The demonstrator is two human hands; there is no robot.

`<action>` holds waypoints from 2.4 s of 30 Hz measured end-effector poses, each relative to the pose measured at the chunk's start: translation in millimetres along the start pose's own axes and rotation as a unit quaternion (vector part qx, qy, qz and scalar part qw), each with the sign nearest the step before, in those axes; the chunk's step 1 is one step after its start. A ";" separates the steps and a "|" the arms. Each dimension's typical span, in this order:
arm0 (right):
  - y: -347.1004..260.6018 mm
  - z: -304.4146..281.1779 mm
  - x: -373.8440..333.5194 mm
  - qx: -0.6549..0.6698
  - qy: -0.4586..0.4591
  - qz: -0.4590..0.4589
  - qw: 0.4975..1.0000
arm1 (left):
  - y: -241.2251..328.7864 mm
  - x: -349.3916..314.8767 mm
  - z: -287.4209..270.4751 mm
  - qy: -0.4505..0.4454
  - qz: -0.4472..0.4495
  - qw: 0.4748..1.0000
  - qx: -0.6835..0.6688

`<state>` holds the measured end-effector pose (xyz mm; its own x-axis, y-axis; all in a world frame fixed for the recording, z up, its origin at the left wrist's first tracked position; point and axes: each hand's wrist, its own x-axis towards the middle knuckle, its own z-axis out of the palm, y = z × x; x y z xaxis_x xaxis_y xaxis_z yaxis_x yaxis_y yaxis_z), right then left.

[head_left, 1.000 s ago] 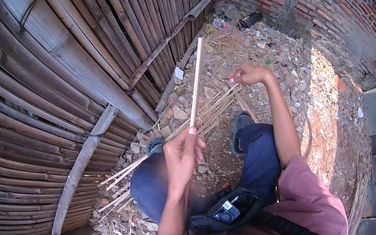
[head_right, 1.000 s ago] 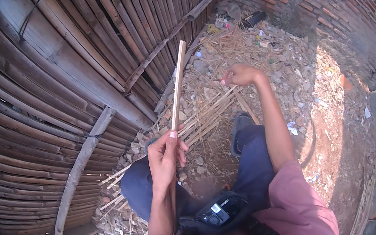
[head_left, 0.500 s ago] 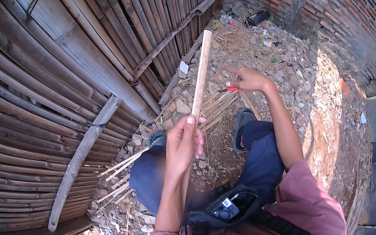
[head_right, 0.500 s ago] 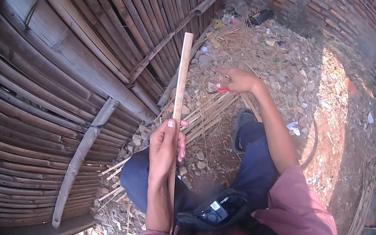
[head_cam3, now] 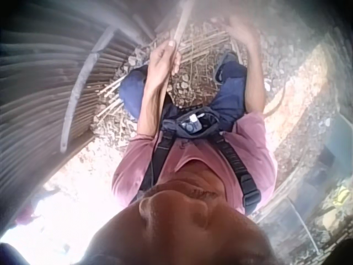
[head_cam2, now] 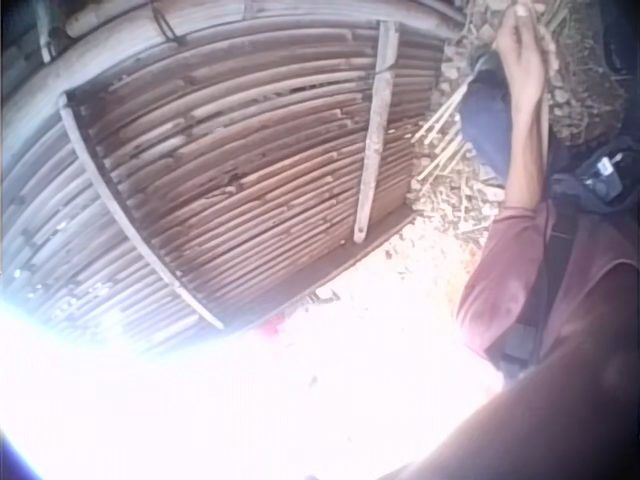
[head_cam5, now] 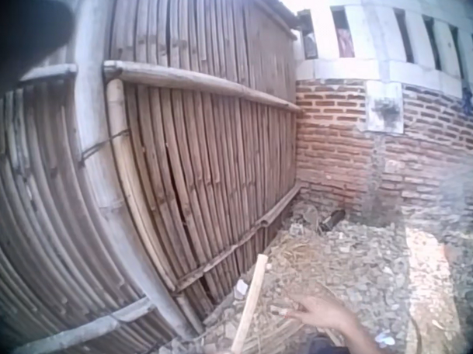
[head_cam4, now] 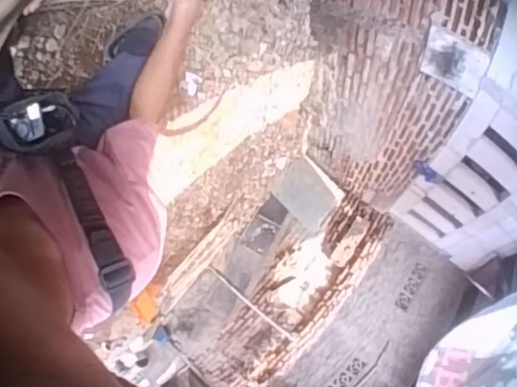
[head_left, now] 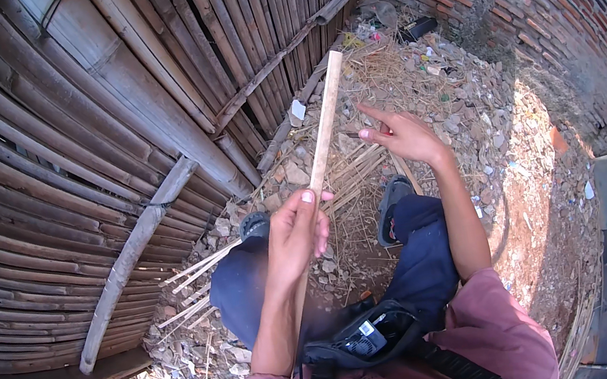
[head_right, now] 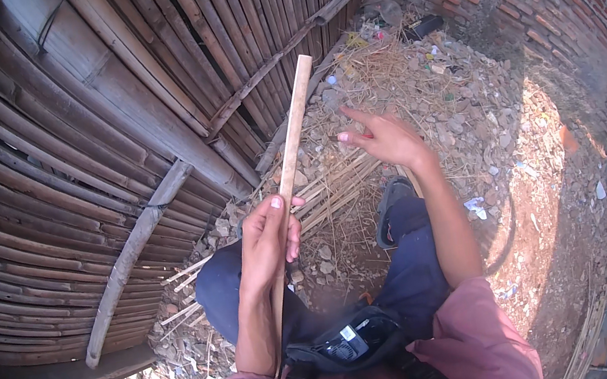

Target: The person whittles a long bamboo stick using a utility knife to shave off thin layers of wood.

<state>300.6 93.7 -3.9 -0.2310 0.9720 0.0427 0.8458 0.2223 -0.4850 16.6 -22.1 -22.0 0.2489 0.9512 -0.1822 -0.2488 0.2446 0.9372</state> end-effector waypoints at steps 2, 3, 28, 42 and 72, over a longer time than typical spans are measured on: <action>9.6 1.5 0.7 0.016 -0.014 0.034 0.999 | 1.2 0.9 2.7 -0.002 -0.001 1.000 0.001; 8.6 -1.6 4.5 0.037 -0.038 0.073 0.996 | 1.7 0.6 2.7 0.000 -0.002 1.000 0.001; -75.9 20.6 -32.3 0.157 0.139 -0.185 0.960 | 3.3 -1.4 -1.3 -0.006 0.017 1.000 0.015; -73.8 29.6 -23.2 0.447 0.115 -0.053 0.886 | 6.2 -3.5 -3.2 -0.064 -0.007 0.998 0.006; -74.0 33.3 -26.5 0.517 0.048 -0.040 0.853 | 10.3 -5.3 -3.3 -0.085 -0.026 0.996 0.019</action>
<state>228.1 49.0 1.8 -0.1856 0.9697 0.1590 -0.0599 0.1503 -0.9868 9.7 -24.0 -12.4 0.4154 0.8915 -0.1810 -0.1973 0.2825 0.9387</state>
